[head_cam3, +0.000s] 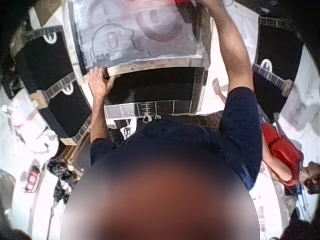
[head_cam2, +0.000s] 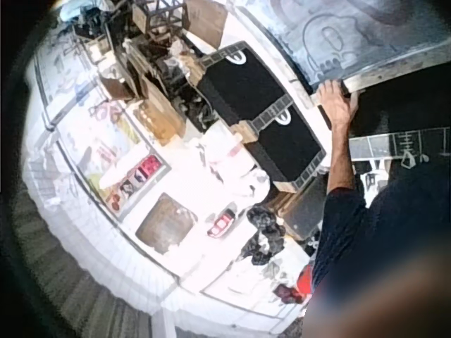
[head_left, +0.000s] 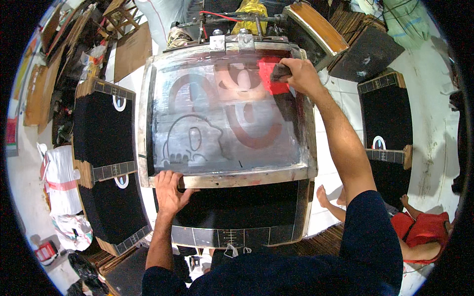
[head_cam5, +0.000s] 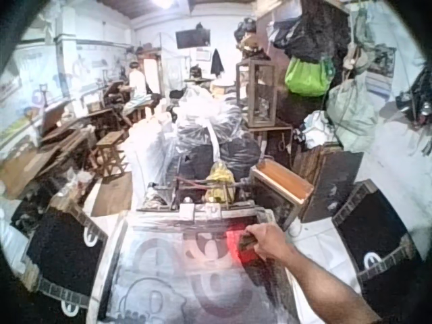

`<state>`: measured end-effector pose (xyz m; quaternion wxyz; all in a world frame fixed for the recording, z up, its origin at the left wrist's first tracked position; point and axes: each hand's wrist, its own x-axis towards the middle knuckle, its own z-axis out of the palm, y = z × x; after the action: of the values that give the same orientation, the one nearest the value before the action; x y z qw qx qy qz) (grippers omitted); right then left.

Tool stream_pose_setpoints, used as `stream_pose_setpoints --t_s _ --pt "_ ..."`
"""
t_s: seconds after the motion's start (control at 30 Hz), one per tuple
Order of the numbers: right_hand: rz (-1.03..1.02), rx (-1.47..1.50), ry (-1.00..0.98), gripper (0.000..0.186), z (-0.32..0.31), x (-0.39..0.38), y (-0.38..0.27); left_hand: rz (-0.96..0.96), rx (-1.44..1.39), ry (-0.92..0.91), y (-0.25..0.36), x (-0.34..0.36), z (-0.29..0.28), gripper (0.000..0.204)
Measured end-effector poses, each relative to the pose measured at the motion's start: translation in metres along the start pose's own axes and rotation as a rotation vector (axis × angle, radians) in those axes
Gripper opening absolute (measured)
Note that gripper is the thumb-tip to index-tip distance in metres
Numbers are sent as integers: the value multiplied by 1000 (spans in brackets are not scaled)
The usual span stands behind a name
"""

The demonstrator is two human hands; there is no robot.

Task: The person performs screen printing on black skateboard decks. They place a deck under a screen, use a red squeegee to pull ink across the mesh, lift the screen to reveal the printed logo, and then move the finished deck aside to repeat the process on the next deck.

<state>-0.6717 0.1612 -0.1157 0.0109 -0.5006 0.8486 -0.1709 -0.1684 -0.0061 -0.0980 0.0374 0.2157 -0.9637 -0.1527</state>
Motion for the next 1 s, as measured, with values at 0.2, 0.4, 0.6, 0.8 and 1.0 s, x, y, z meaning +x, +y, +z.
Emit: stream_pose_setpoints --t_s 0.2,0.4,0.6,0.8,1.0 --pt "-76 -6 -80 53 0 45 20 -13 -32 -5 6 4 -4 54" --pt "102 -215 -143 73 19 104 43 -22 -41 13 10 2 -6 56" --pt "105 -14 507 62 31 -15 -30 -23 -31 9 9 1 -6 57" --pt "27 141 339 62 4 -200 -222 206 31 45 15 14 -59 63" --pt "-88 -117 774 43 -109 -136 -248 334 89 595 15 27 -187 51"
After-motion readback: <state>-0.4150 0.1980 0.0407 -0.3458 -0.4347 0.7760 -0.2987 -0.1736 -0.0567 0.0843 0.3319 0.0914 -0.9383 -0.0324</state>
